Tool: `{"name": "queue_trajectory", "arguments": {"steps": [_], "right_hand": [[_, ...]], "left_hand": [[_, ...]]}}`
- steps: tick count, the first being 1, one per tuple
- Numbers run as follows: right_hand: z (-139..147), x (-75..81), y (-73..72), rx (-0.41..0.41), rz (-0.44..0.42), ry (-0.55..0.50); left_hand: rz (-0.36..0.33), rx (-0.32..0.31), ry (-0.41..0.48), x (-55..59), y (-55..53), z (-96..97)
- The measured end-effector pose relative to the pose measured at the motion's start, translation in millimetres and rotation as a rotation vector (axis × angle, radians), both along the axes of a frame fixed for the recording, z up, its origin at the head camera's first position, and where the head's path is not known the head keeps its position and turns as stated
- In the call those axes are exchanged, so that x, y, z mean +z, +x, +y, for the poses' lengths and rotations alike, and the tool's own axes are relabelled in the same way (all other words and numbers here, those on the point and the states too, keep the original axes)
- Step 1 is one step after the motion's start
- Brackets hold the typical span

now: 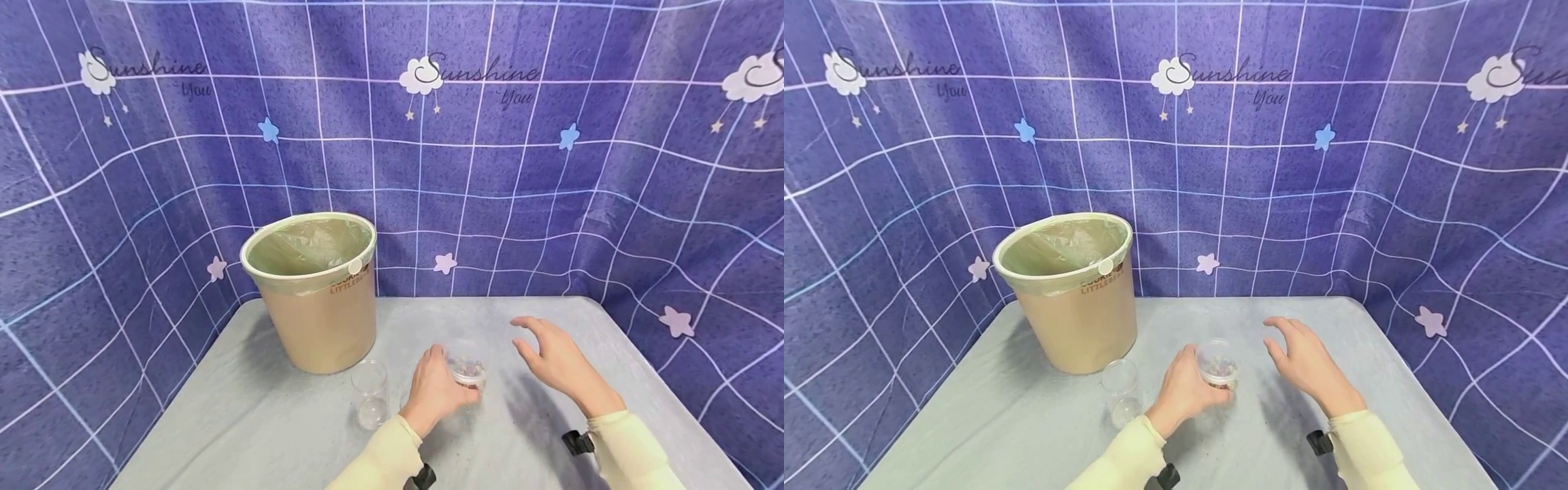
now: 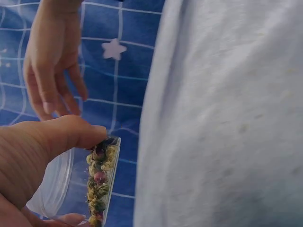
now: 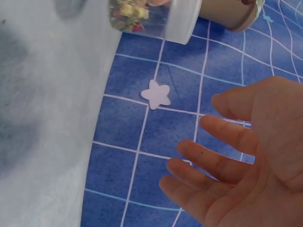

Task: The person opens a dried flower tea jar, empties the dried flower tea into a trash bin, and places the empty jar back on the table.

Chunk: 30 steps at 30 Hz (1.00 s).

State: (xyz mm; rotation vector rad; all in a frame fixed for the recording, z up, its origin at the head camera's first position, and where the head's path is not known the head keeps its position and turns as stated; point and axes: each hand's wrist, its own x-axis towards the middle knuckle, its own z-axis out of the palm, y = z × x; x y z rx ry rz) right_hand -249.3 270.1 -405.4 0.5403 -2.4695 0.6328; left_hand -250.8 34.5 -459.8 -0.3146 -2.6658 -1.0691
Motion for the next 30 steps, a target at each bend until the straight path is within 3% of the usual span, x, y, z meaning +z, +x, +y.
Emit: {"name": "queue_trajectory", "arguments": {"steps": [14,22,30], "right_hand": [[-16.1,30.2,-10.2,0.026,-0.03,-0.044],[-19.4,39.1,-11.1,0.009,-0.044,-0.102],[-21.8,39.3,-13.7,0.032,-0.045,-0.144]], "left_hand": [[0.04,0.003,0.146,48.0,-1.2,-15.5],[0.087,-0.004,0.194,57.9,0.2,-17.4],[0.136,-0.017,0.167,60.7,0.1,-19.6]]}}
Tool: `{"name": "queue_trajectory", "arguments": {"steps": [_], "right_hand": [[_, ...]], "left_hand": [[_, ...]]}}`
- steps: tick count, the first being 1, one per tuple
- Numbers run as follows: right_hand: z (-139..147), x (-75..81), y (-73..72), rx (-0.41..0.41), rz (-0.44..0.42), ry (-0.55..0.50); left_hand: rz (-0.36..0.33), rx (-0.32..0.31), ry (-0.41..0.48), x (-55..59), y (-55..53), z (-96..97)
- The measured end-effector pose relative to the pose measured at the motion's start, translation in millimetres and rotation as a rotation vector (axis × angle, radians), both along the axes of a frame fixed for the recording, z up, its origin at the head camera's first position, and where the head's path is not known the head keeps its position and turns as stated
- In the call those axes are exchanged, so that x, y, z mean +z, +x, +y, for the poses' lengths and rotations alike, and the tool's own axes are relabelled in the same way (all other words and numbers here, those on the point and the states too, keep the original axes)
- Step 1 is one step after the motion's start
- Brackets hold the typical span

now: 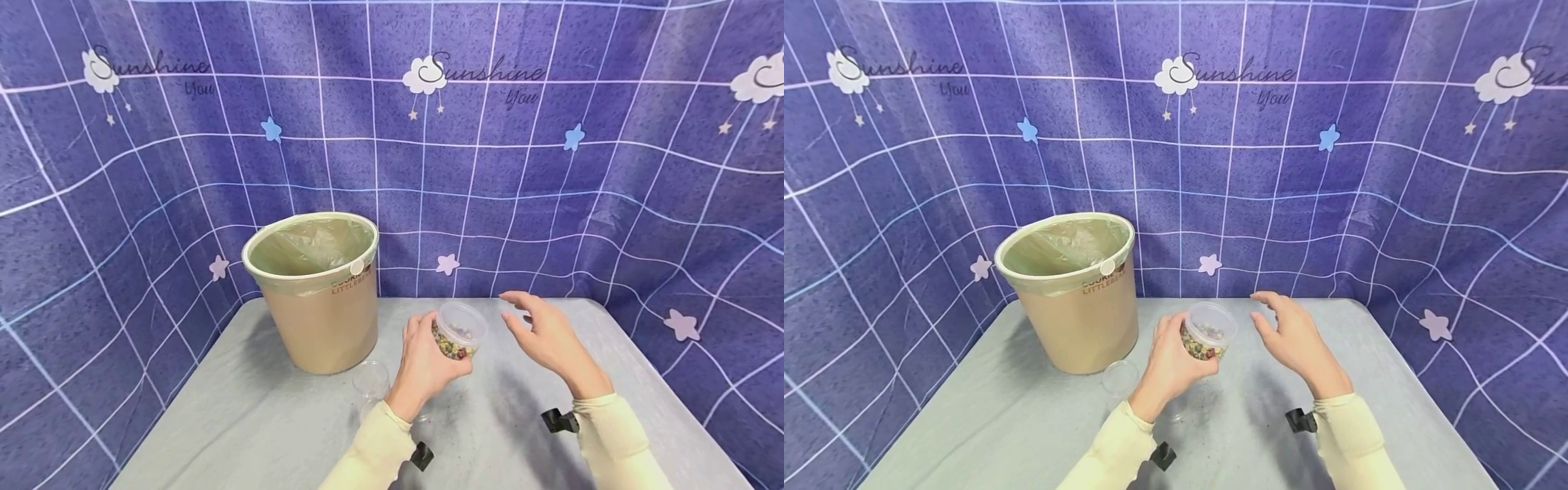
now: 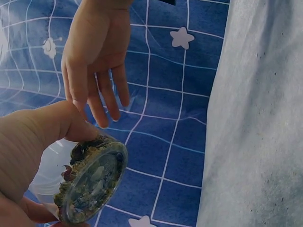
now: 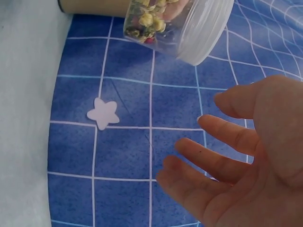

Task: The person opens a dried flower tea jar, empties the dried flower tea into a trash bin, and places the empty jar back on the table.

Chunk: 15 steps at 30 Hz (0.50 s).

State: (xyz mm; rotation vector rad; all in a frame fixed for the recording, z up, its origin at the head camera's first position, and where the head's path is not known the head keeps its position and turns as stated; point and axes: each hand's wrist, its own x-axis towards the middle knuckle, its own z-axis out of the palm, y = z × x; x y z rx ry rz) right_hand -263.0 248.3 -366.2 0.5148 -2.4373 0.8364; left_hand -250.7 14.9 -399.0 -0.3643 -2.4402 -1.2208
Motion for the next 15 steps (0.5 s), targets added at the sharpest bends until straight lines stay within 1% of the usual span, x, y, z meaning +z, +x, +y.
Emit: {"name": "queue_trajectory", "arguments": {"steps": [3,6,10,15], "right_hand": [[-3.4,1.8,-0.2,0.021,0.01,-0.014],[-7.9,2.6,0.4,0.042,0.0,-0.03],[-12.3,0.8,0.8,0.072,-0.014,-0.05],[-18.5,-0.6,2.2,0.112,-0.033,-0.072]], "left_hand": [[0.001,-0.007,0.0,1.3,0.1,-1.4],[-0.003,-0.012,-0.005,1.4,0.8,-3.0],[-0.015,-0.02,-0.028,-0.3,0.7,-4.0],[-0.027,-0.045,-0.048,-1.9,-0.3,-4.5]]}}
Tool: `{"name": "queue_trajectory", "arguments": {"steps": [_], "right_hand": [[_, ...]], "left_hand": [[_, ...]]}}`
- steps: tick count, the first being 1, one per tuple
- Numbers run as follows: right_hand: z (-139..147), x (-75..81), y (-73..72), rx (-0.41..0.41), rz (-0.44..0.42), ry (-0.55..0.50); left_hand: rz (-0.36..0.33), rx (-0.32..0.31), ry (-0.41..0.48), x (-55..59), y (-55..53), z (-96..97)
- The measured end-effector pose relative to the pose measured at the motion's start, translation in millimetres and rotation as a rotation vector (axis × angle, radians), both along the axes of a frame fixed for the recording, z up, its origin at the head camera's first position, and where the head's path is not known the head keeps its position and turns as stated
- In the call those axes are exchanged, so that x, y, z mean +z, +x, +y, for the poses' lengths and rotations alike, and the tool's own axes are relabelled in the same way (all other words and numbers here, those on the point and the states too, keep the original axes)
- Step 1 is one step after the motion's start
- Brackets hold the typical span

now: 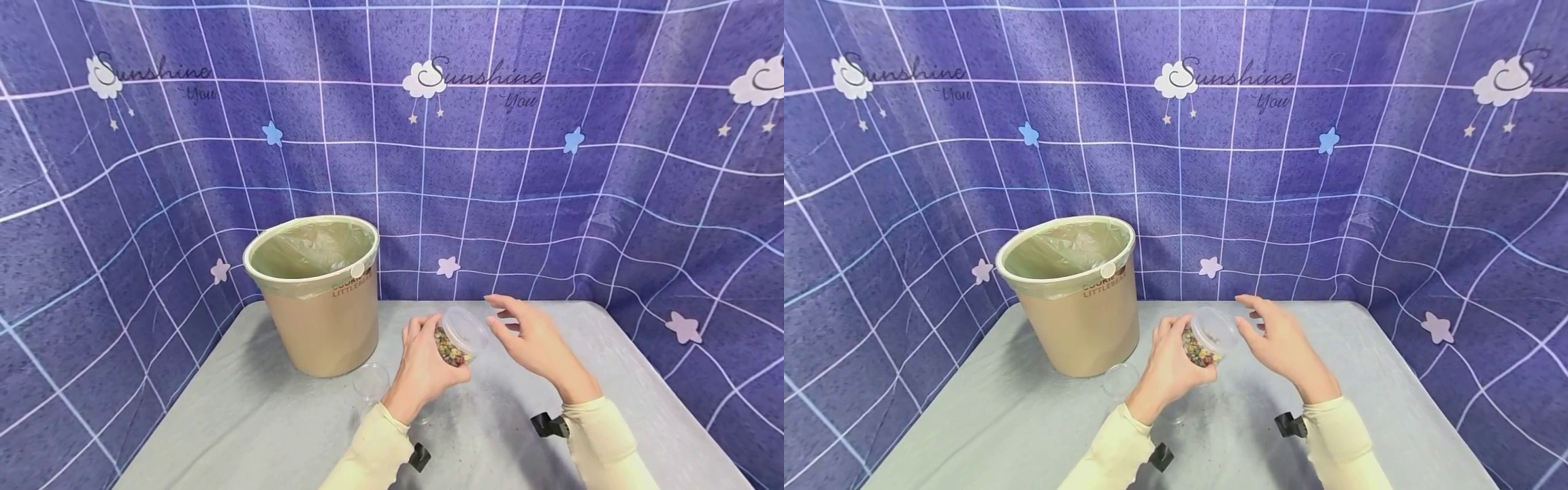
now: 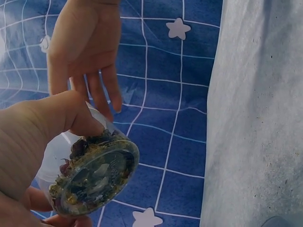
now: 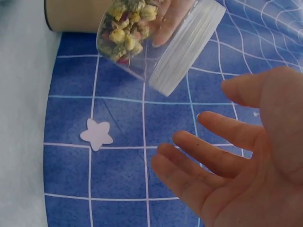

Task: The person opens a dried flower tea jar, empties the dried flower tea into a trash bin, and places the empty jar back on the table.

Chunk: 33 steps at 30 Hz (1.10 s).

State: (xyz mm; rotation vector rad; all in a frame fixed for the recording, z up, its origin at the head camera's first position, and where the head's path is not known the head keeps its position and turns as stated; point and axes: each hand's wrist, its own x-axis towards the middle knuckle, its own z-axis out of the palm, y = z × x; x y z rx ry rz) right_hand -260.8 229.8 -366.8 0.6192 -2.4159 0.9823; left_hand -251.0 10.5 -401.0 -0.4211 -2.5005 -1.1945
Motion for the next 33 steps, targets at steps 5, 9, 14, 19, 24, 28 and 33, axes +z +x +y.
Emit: {"name": "queue_trajectory", "arguments": {"steps": [5,9,14,19,24,28,33], "right_hand": [[-4.4,-3.2,0.7,0.015,-0.047,0.028],[-6.6,-5.8,2.7,0.014,-0.089,0.054],[-7.2,-10.3,3.1,0.004,-0.125,0.077],[-9.4,-14.1,0.4,0.01,-0.153,0.101],[-12.2,-17.4,-2.2,0.032,-0.168,0.113],[-13.2,-20.2,-2.9,0.054,-0.169,0.097],[-11.6,-24.3,-4.3,0.068,-0.162,0.094]], "left_hand": [[0.013,-0.01,-0.033,-2.6,-1.8,1.1],[0.006,-0.015,-0.049,-3.5,-2.4,1.2],[-0.014,-0.037,-0.045,-4.4,-3.7,0.0],[-0.016,-0.055,-0.052,-4.3,-5.8,-2.1],[0.0,-0.068,-0.079,-5.0,-8.2,-3.5],[0.014,-0.089,-0.098,-6.8,-9.0,-3.4],[0.025,-0.121,-0.109,-7.7,-9.5,-3.3]]}}
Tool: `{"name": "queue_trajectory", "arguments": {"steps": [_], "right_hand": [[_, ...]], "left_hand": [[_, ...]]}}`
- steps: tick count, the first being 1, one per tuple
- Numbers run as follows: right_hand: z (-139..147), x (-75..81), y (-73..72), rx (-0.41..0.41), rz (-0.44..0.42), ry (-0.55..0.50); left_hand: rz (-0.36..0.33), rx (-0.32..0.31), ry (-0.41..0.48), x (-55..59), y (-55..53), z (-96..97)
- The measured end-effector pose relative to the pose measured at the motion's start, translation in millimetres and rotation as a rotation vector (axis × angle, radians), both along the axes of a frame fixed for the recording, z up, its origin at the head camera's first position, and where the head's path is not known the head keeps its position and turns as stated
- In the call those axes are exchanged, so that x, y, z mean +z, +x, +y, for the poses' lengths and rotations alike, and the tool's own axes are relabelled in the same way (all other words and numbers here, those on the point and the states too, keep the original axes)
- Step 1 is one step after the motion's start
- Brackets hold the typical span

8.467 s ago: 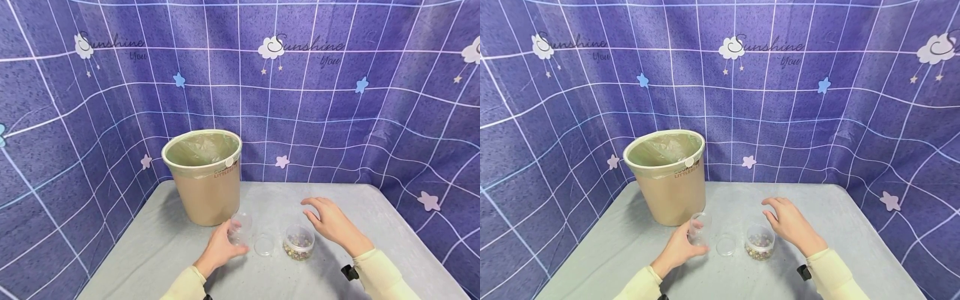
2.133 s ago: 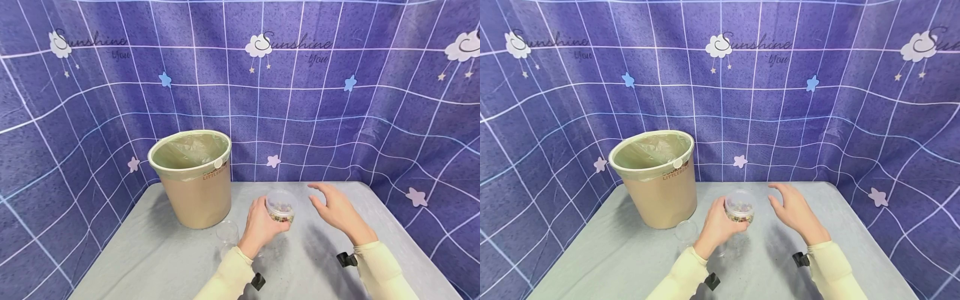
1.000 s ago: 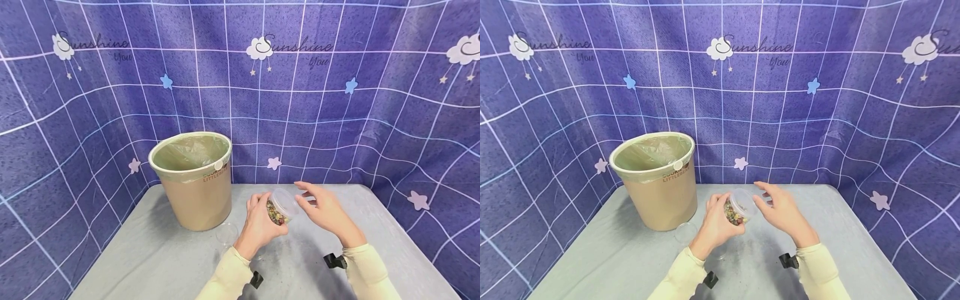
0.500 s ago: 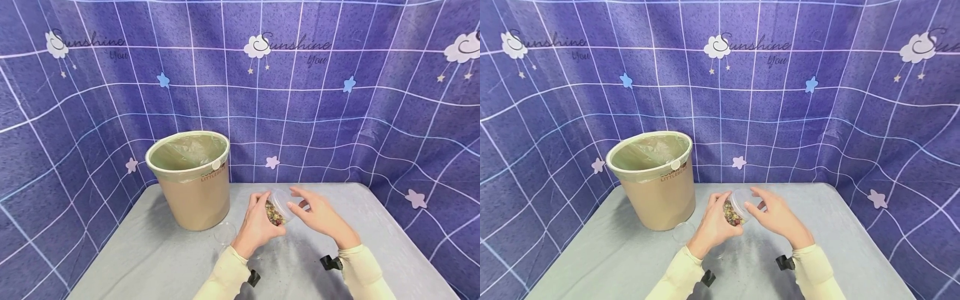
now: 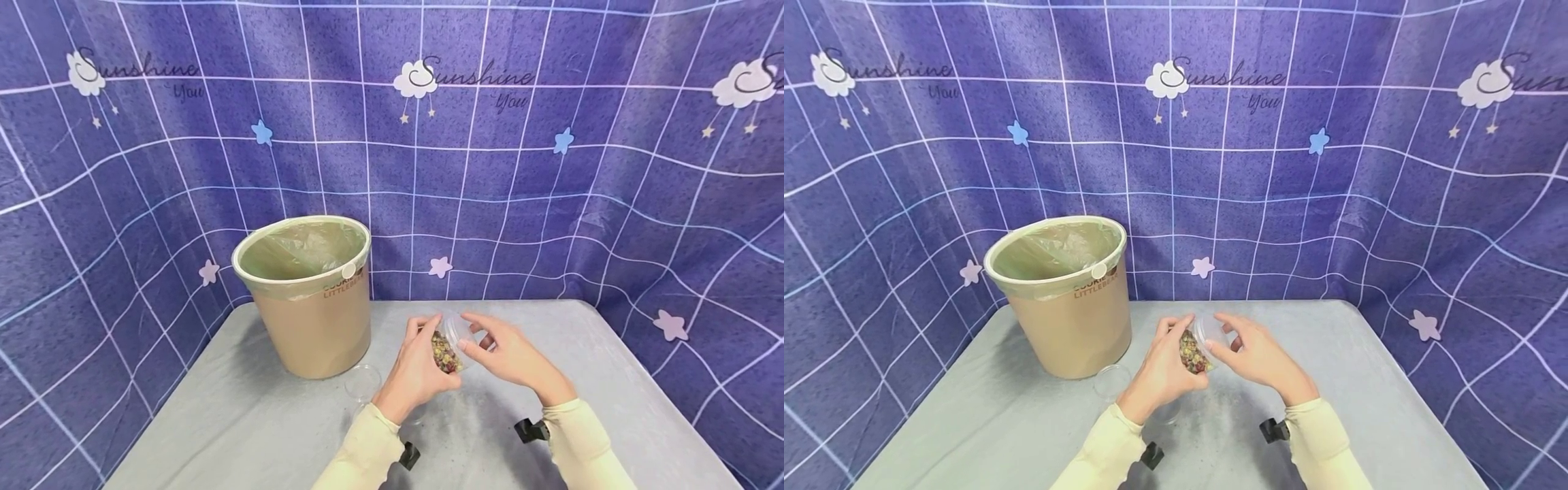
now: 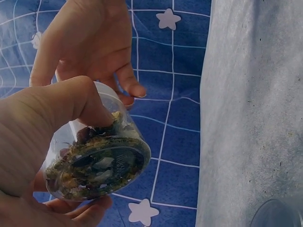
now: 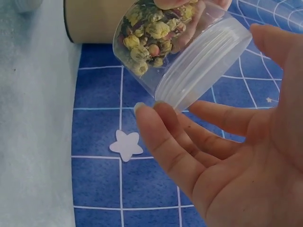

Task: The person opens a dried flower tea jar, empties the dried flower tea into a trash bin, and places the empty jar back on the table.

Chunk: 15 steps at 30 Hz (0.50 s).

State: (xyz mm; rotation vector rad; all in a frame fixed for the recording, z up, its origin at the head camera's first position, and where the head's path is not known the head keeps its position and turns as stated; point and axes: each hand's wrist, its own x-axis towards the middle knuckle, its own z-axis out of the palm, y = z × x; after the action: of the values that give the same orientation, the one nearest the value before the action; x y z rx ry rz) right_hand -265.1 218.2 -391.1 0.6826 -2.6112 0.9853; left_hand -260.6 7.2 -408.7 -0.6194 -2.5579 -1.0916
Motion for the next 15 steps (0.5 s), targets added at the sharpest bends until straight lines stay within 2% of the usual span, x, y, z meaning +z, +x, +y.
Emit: {"name": "queue_trajectory", "arguments": {"steps": [6,15], "right_hand": [[-0.1,-3.2,-1.3,-0.002,-0.026,-0.002],[-2.4,-4.4,-1.7,-0.028,-0.04,-0.01]], "left_hand": [[0.006,-0.029,-0.005,-1.3,-0.6,-1.8],[-0.028,-0.028,-0.029,-2.3,1.1,-1.7]]}}
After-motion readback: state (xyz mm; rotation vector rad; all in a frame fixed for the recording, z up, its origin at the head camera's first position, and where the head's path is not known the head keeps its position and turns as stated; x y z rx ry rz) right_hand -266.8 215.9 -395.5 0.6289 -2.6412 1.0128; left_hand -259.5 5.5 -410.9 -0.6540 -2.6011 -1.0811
